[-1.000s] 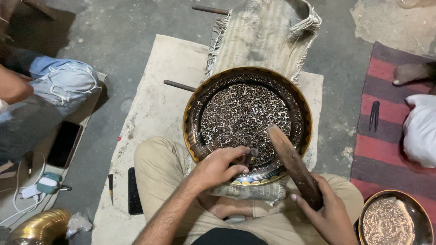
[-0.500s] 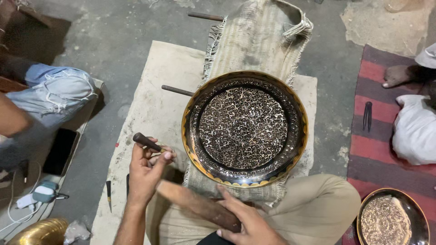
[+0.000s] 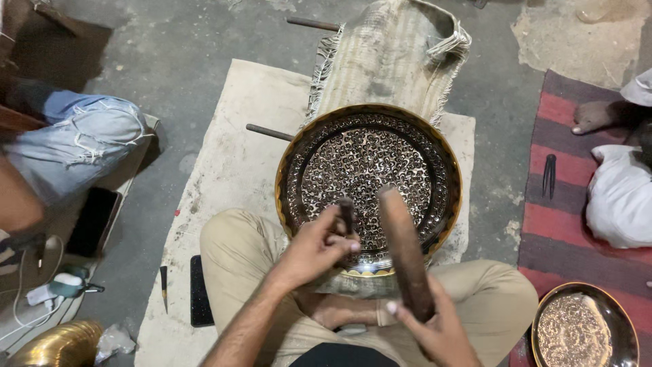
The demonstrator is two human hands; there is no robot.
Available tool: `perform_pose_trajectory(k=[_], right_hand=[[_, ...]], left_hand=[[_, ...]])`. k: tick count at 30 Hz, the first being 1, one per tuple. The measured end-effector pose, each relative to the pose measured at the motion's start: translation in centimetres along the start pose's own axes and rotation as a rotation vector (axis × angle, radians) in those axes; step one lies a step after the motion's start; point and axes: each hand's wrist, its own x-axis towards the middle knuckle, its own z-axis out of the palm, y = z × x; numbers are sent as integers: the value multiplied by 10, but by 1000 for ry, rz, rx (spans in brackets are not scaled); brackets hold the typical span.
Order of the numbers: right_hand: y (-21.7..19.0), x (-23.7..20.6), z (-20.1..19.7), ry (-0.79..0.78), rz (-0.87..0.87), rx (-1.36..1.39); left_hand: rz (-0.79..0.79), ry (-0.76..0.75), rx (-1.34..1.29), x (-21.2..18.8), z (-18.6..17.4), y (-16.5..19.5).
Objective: The person sits cross-legged on the floor and uses a wooden mallet to strike a metal chisel held against a large circular metal plate. The chisel is repositioned repeatedly to create a dense pattern of indentations across the plate's surface.
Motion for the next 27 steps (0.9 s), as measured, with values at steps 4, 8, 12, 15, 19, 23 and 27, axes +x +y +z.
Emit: perform_pose_trajectory(k=[4,8,12,15,19,23,27], right_hand=[[-8,15,-40,160,-104,-40],[-28,24,-69,171,-153,-287],[-52,29,-82,184,-4,-731],[-68,35,-86,150,-96,-804],[-84,45,-83,219,-187,-495],[-97,47,-90,84,-164,-1180],[-97,46,-93,121,-138,-708]], left_hand=[[114,-128,264,18,20,7],[224,-151,318,22,24,0],[230,-163,277,22,30,-10],[229,-177,293,24,32,-14],[241,-156,327,25,34,-15],[218,-151,357,24,34,-13],[243,-137,338,23,35,-10]])
